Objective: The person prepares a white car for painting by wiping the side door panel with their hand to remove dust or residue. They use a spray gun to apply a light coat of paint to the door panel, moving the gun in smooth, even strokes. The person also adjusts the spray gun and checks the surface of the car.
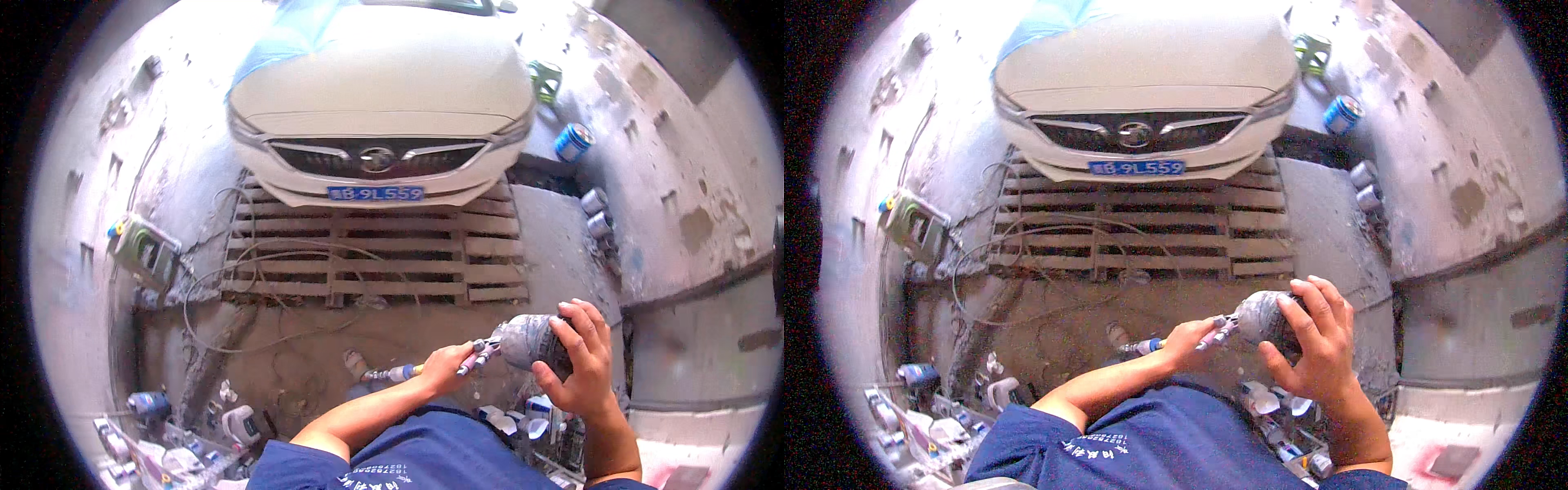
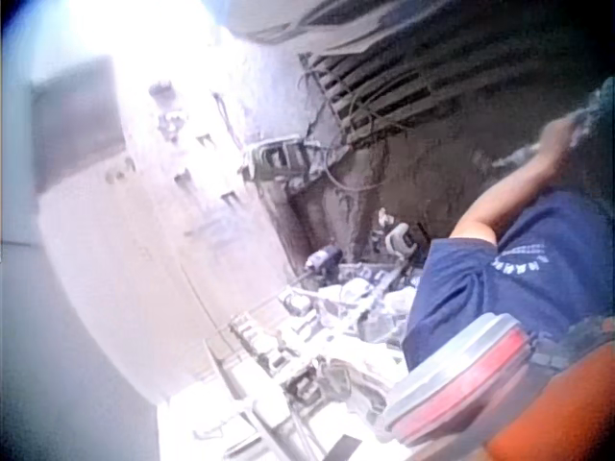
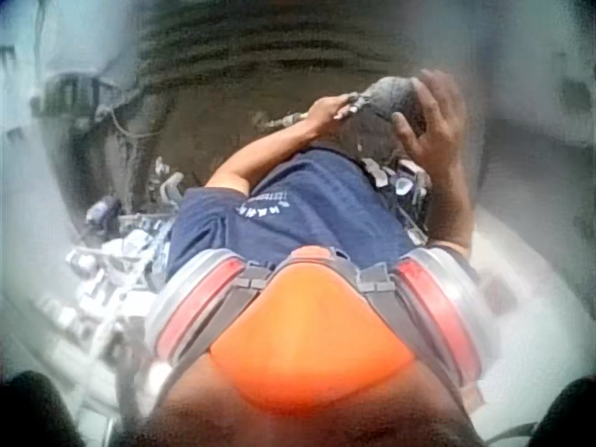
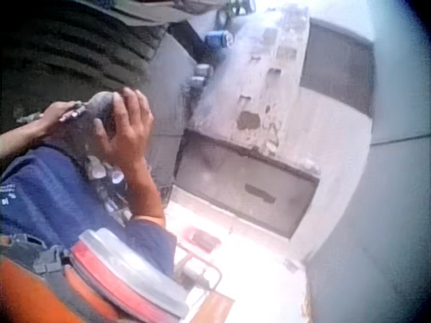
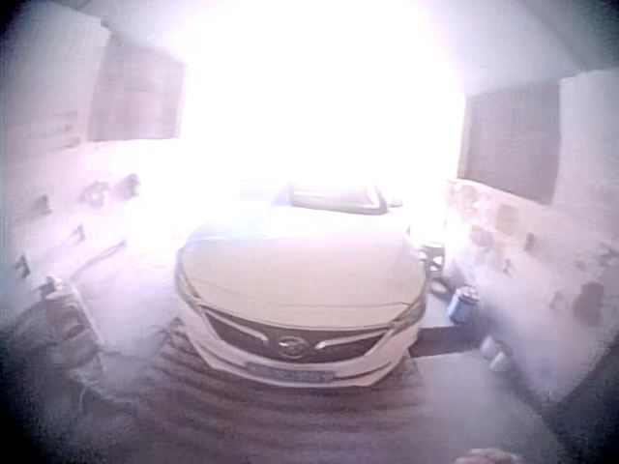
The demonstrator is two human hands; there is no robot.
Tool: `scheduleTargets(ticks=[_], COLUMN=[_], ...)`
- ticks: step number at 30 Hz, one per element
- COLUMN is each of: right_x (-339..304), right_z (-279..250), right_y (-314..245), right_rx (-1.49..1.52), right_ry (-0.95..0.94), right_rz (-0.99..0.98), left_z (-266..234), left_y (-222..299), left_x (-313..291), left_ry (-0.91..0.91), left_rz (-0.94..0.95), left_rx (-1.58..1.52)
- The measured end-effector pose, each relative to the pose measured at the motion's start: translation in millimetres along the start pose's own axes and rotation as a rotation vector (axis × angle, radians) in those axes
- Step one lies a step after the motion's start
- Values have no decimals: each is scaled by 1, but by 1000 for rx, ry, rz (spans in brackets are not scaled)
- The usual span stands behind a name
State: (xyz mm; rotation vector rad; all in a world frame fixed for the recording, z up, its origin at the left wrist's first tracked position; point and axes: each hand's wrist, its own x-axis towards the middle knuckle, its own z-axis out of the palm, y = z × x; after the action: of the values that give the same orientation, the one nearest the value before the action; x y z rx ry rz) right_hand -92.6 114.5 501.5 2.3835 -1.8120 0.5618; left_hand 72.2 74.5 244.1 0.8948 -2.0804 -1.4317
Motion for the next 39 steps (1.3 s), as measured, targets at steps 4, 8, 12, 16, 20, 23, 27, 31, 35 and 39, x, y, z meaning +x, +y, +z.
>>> scheduleTargets(ticks=[4,8,12,16,20,23,27,31,35,39], right_x=[51,94,124,155,182,171,183,220,255,240], right_z=[42,87,88,84,90,118,135,103,97,121], right_y=[-44,-85,-108,-108,-132,-148,-166,-172,-144,-156], right_rx=[25,52,51,85,179,105,81,116,220,271], right_ry=[-17,-17,-214,-411,-277,-63,-43,-345,-403,-145], right_rz=[60,119,-142,-592,-718,-451,-199,-302,-970,-687], left_z=[-60,-104,-129,-166,-178,-184,-195,-186,-187,-182], left_y=[-16,-49,-89,-90,-84,-84,-70,-95,-84,-75], left_x=[-23,-45,-63,-83,-98,-108,-98,-95,-90,-91], left_ry=[127,183,167,85,304,498,665,657,684,828], left_rz=[-63,-169,-124,-39,-35,-113,-161,-208,-155,-251], left_rx=[7,17,-8,-99,-45,65,70,-16,-26,20])
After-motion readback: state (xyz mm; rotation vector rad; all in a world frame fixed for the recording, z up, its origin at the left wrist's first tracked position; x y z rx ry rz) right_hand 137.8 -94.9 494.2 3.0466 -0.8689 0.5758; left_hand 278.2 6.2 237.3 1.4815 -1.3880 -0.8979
